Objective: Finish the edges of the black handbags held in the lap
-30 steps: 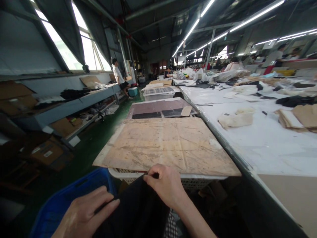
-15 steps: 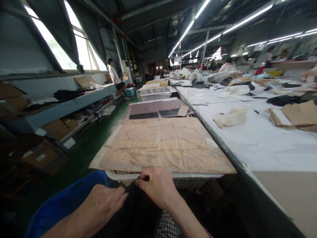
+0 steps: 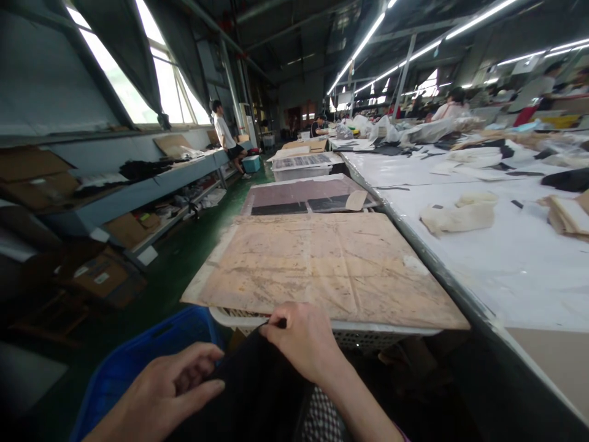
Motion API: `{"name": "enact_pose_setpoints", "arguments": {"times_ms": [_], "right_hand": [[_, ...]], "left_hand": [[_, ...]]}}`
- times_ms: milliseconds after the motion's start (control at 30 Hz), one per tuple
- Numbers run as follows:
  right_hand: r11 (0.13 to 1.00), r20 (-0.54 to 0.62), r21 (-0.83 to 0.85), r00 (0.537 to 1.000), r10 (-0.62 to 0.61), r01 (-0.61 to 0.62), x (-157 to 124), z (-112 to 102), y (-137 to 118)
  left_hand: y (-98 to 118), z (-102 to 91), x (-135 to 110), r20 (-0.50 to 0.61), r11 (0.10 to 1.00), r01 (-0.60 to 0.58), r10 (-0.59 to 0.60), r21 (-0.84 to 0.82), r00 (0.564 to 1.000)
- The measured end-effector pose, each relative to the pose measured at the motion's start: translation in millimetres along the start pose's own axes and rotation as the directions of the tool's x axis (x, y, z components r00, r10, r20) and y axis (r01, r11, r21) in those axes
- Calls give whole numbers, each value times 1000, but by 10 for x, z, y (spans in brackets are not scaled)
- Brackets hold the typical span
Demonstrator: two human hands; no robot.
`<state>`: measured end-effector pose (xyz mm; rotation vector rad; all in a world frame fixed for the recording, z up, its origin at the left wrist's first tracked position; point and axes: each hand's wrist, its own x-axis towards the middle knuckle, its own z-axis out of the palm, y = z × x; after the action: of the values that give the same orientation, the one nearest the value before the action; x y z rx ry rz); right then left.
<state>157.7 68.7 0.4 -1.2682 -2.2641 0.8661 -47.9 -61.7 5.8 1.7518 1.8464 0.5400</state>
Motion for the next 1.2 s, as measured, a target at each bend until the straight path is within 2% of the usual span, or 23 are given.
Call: {"name": "enact_pose_setpoints", "arguments": {"times_ms": [100, 200, 300, 367, 433, 500, 600, 700, 800, 900, 1000, 1100, 1200], "right_hand": [[1000, 12, -21, 1000, 11, -11, 41, 12, -27], [1000, 16, -13, 1000, 21, -20, 55, 20, -16], [1000, 15, -9, 1000, 23, -23, 52, 20, 0], [1000, 11, -19, 1000, 19, -19, 52, 21, 0], [999, 5, -36, 1000, 16, -16, 54, 25, -9], [998, 3, -53, 1000, 17, -17, 60, 32, -22], [997, 16, -73, 1000, 10, -8, 74, 47, -38], [996, 34, -90, 999, -14, 17, 96, 65, -51], [995, 45, -94, 999, -27, 32, 113, 73, -56], [995, 43, -96, 999, -22, 26, 107, 59, -52], [995, 29, -96, 1000, -3, 6, 88, 35, -41], [996, 16, -91, 1000, 9, -7, 79, 25, -34], [996, 19, -91, 1000, -5, 6, 88, 39, -42]], "left_hand": [[-138, 54, -101, -132, 993, -72, 84, 91, 988], [-194, 66, -181, -217, 947, -198, 255, 253, 942], [-161, 52, -214, -254, 862, -310, 430, 400, 867], [-113, 51, -196, -260, 814, -346, 500, 466, 826], [-68, 66, -158, -262, 786, -354, 532, 507, 805], [-41, 89, -120, -266, 766, -334, 539, 549, 800], [-28, 112, -95, -244, 730, -265, 511, 630, 824], [-21, 113, -85, -178, 651, -249, 517, 717, 837], [-28, 130, -48, -147, 592, -272, 562, 759, 814], [-83, 172, -1, -220, 627, -270, 590, 730, 776], [-164, 187, 4, -276, 710, -299, 573, 638, 772], [-210, 155, -32, -240, 759, -375, 560, 531, 793], [-198, 126, -56, -196, 754, -402, 563, 520, 803]]}}
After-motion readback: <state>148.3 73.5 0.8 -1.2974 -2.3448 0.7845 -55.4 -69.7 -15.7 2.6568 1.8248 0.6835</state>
